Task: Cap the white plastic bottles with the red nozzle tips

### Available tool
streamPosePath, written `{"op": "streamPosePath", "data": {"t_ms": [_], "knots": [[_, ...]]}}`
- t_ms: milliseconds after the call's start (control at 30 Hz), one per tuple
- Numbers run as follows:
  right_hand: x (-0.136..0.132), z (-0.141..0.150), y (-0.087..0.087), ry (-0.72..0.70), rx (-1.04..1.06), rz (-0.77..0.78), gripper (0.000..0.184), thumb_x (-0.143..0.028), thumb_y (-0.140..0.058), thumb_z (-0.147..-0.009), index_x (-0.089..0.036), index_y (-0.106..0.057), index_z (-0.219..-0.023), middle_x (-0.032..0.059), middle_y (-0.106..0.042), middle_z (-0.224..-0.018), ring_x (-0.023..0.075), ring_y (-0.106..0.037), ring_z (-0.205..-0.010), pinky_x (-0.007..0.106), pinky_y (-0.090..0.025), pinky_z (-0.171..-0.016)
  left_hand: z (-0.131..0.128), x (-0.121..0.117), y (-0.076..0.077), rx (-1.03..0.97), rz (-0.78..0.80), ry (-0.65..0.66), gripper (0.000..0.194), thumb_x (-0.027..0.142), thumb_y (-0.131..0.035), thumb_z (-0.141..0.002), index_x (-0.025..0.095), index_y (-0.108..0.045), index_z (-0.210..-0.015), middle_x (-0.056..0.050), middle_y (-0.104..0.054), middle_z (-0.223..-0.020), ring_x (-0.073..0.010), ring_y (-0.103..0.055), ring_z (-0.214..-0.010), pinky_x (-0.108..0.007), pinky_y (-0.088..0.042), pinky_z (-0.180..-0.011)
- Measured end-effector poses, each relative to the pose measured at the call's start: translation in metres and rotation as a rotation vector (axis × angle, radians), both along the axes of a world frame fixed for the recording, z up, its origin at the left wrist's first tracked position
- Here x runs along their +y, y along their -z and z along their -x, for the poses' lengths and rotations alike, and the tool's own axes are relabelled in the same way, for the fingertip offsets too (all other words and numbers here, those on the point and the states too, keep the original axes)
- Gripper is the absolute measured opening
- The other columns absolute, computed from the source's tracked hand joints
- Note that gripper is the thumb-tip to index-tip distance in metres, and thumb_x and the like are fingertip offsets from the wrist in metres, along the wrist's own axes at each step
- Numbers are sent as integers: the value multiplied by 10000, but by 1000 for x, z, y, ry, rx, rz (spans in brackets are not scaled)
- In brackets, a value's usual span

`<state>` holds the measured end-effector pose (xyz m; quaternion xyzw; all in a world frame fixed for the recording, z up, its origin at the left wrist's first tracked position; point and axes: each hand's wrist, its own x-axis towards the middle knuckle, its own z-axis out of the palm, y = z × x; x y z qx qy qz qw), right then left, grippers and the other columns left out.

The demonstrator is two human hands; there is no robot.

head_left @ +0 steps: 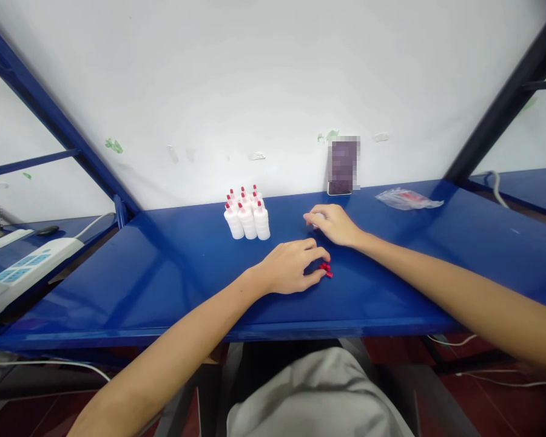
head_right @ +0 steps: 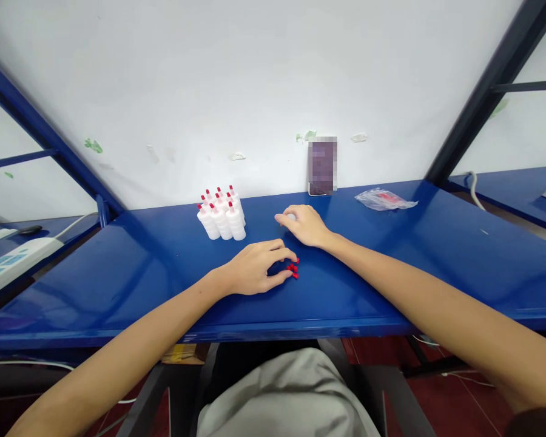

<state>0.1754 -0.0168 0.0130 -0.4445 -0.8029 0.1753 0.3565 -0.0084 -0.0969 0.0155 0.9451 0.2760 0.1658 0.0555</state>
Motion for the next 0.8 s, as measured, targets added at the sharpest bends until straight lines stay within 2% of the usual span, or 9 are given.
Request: {"op": "streamPosePath", "data": {"t_ms": [67,200,367,500,633,700,800], "knots": [[0,0,1,1,12,42,391,-468,-488,-898,-167,-661,-718,44,-679,-680,178,-604,-649,290,-421,-663,1,1,0,-16,30,8,249,347,-512,-943,216,-635,-1114,-37,-629,-1014,-160,-609,-860,-280,-472,-787],[-2,-3,-1,-63,40,75,351,-475,-469,-922,-184,-662,-881,0,-647,-646,158,-583,-616,273,-399,-629,2,6,-1,-69,101,18,205,333,-528,-950,206,-673,-1017,-32,-642,-995,-145,-615,-853,-262,-470,-785],[-6,-4,-3,-195,61,110,488,-537,-397,-943,-184,-550,-643,-9,-550,-586,138,-522,-574,272,-374,-603,9,18,2,-162,168,-15,137,264,-596,-914,195,-705,-959,-25,-685,-891,-129,-610,-758,-250,-463,-723],[-10,-2,-2,-254,105,175,523,-537,-333,-952,-184,-564,-643,-1,-537,-558,146,-510,-549,281,-370,-586,13,27,5,-400,181,-133,127,276,-647,-880,174,-712,-918,-26,-697,-835,-114,-587,-676,-246,-471,-662],[-16,1,-3,-327,108,172,510,-515,-327,-953,-190,-540,-622,0,-527,-558,142,-475,-541,281,-357,-577,13,27,1,-648,86,-221,165,310,-638,-889,171,-706,-948,-38,-694,-847,-112,-586,-693,-240,-471,-635],[-20,3,-4,-369,96,153,502,-518,-342,-948,-191,-521,-613,-2,-514,-572,137,-454,-552,277,-349,-578,12,25,0,-670,60,-208,162,304,-627,-895,172,-701,-953,-39,-686,-833,-117,-590,-709,-241,-471,-637],[-24,4,-5,-414,59,123,482,-533,-385,-935,-178,-576,-671,-5,-517,-605,137,-453,-581,270,-337,-583,12,25,2,-632,64,-164,137,266,-607,-900,171,-694,-949,-32,-669,-807,-115,-577,-696,-239,-464,-640]]}}
